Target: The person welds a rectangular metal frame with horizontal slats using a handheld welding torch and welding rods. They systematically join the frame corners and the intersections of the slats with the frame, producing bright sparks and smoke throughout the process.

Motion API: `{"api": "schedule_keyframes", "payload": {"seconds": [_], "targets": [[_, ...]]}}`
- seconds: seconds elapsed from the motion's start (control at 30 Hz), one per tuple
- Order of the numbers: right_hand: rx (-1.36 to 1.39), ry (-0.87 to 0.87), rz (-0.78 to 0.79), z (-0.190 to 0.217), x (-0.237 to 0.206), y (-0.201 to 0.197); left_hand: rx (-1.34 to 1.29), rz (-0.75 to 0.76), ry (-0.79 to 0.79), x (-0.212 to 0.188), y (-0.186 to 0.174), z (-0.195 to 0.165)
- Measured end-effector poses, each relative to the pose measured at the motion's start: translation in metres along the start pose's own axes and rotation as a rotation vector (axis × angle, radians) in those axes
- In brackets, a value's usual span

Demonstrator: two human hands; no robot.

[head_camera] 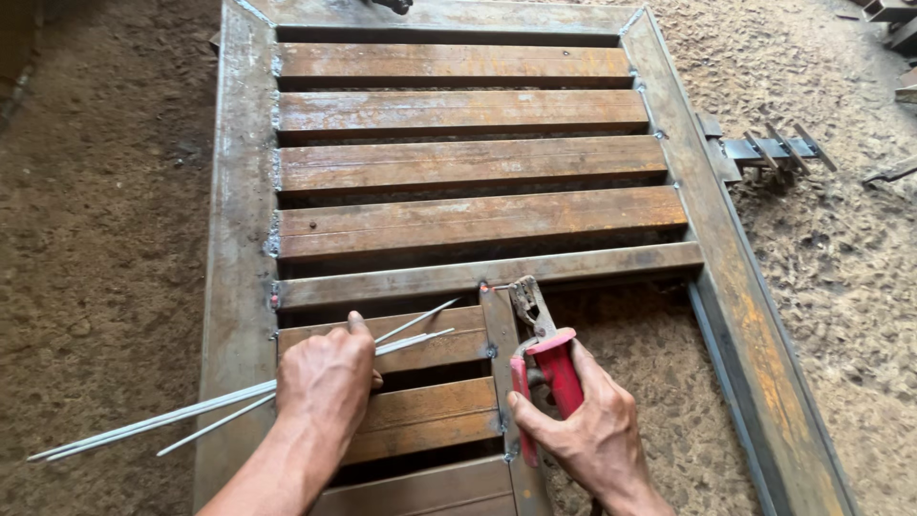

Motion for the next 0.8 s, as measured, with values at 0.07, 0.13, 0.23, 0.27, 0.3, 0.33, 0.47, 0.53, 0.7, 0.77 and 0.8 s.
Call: {"api": "schedule_keyframes", "payload": {"seconds": [0.07, 0.13, 0.23, 0.27, 0.3, 0.33, 0.47, 0.53, 0.7, 0.77, 0.8], "targets": [[-0.013, -0.014, 0.011, -0.001, 0.001, 0.001, 0.053, 0.012, 0.001, -0.004, 0.002, -0.002], [0.005, 0.0, 0.022, -0.003, 0.0, 0.002, 0.077, -0.03, 0.022, -0.009, 0.006, -0.006], [-0.003, -0.003, 0.019, -0.004, 0.001, 0.004, 0.07, -0.118, 0.058, -0.011, 0.009, -0.007], [-0.012, -0.007, 0.017, -0.004, 0.001, 0.004, 0.06, -0.149, 0.07, -0.011, 0.009, -0.007], [-0.013, -0.019, 0.011, -0.003, 0.001, 0.004, 0.055, -0.143, 0.072, -0.011, 0.009, -0.007], [-0.014, -0.03, 0.006, -0.003, 0.001, 0.004, 0.05, -0.135, 0.073, -0.01, 0.01, -0.007], [-0.012, -0.045, -0.012, 0.002, 0.002, 0.005, 0.047, -0.111, 0.062, -0.009, 0.007, -0.007], [-0.027, 0.005, 0.009, 0.006, 0.002, 0.005, 0.036, -0.136, 0.072, -0.009, 0.005, -0.008], [0.02, 0.041, 0.04, 0.015, 0.002, 0.002, -0.005, -0.041, 0.041, -0.006, 0.006, -0.006], [0.006, 0.022, 0.035, 0.018, 0.002, 0.001, -0.013, -0.056, 0.032, -0.006, 0.008, -0.006], [0.01, 0.028, 0.035, 0.019, 0.002, 0.001, -0.013, -0.082, 0.047, -0.006, 0.01, -0.005]]}}
Point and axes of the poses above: each hand's wrist, its own x-axis towards the middle knuckle, its own y-axis out of the palm, z = x × y, the point moved 1 cm from there along x, towards the middle knuckle, and after that the axes turned 1 degree about z, right-handed, at the moved point
